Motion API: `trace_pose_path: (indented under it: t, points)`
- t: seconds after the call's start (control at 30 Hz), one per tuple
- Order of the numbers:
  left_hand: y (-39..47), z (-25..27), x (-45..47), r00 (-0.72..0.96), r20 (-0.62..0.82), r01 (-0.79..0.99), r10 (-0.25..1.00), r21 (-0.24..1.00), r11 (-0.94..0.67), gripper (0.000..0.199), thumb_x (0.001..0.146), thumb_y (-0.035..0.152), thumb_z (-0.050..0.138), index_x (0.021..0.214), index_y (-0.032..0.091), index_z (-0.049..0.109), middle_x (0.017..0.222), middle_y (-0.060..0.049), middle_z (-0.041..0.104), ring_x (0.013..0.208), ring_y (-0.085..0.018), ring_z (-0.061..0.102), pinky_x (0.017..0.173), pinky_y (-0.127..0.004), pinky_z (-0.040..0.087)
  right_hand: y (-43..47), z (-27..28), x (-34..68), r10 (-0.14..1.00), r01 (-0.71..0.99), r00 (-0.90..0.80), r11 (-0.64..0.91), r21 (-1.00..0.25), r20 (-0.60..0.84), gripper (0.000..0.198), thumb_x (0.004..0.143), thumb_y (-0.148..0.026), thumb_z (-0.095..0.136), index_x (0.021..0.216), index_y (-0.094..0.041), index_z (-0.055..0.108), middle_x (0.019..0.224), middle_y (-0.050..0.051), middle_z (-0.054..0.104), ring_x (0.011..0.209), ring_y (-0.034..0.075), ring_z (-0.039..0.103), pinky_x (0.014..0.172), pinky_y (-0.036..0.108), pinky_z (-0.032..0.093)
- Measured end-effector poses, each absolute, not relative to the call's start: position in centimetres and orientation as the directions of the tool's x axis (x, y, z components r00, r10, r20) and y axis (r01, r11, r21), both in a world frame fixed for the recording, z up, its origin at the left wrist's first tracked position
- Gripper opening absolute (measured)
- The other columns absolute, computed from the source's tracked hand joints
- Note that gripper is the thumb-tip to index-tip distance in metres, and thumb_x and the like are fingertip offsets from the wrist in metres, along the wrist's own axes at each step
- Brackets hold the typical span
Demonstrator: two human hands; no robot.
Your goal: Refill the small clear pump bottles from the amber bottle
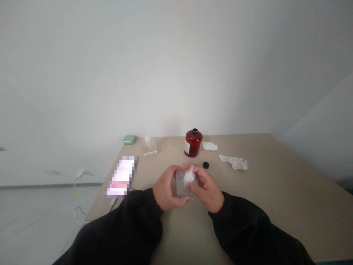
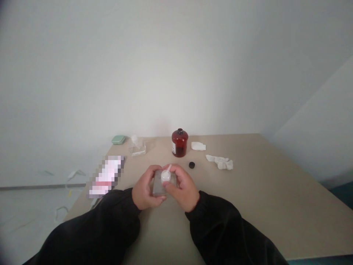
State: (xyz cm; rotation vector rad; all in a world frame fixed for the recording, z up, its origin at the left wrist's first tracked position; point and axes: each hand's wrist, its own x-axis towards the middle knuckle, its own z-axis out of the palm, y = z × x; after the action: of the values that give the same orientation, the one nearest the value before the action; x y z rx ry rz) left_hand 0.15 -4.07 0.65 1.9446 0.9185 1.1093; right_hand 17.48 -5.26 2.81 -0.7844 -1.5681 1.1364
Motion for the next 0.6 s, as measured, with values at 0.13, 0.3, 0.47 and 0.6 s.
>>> trace_pose_path:
  t: [0.13, 0.3, 0.47, 0.6]
  points:
    - [-4.19, 0.95, 0.24, 0.38, 0.367, 0.241, 0.849, 0.847, -0.474, 0.064, 0.055, 0.03, 0.075, 0.111, 0.019, 0.045, 0.094, -0.004, 0.057, 0.078, -0.02, 0.057, 0.071, -0.035, 0.048, -5.36, 2.59, 17.47, 0.9, -0.075, -0.282, 0.325, -0.943, 0.333, 0.035, 0.081, -0.044, 0.065, 0.108, -0.024, 0.055, 0.108, 0.007, 0.058, 0.095, 0.021, 0.057, 0.084, 0.037, 0.048]
    - [-4.1, 0.99, 0.26, 0.381, 0.414, 0.199, 0.827, 0.836, -0.511, 0.065, 0.057, 0.03, 0.074, 0.114, 0.018, 0.044, 0.1, -0.006, 0.057, 0.087, -0.024, 0.058, 0.08, -0.039, 0.048, -5.3, 3.02, 17.74, 0.853, 0.022, -0.308, 0.449, -0.893, 0.421, 0.027, 0.088, -0.039, 0.055, 0.11, -0.025, 0.062, 0.113, 0.008, 0.058, 0.107, 0.025, 0.055, 0.095, 0.042, 0.042]
    - [-4.11, 0.86, 0.22, 0.388, 0.395, 0.221, 0.833, 0.837, -0.5, 0.064, 0.056, 0.031, 0.074, 0.112, 0.018, 0.044, 0.096, -0.004, 0.056, 0.08, -0.021, 0.057, 0.074, -0.036, 0.048, -5.21, 2.68, 17.57, 0.872, -0.001, -0.271, 0.423, -0.906, 0.408, 0.027, 0.083, -0.037, 0.064, 0.106, -0.024, 0.058, 0.107, 0.007, 0.059, 0.1, 0.023, 0.058, 0.088, 0.039, 0.046]
    - [-4.09, 0.88, 0.25, 0.391, 0.395, 0.22, 0.831, 0.837, -0.501, 0.065, 0.057, 0.03, 0.073, 0.113, 0.018, 0.043, 0.095, -0.004, 0.056, 0.079, -0.02, 0.056, 0.072, -0.036, 0.048, -5.4, 2.75, 17.61, 0.866, -0.005, -0.295, 0.421, -0.907, 0.404, 0.032, 0.085, -0.04, 0.061, 0.111, -0.024, 0.057, 0.109, 0.007, 0.058, 0.101, 0.023, 0.057, 0.088, 0.039, 0.046]
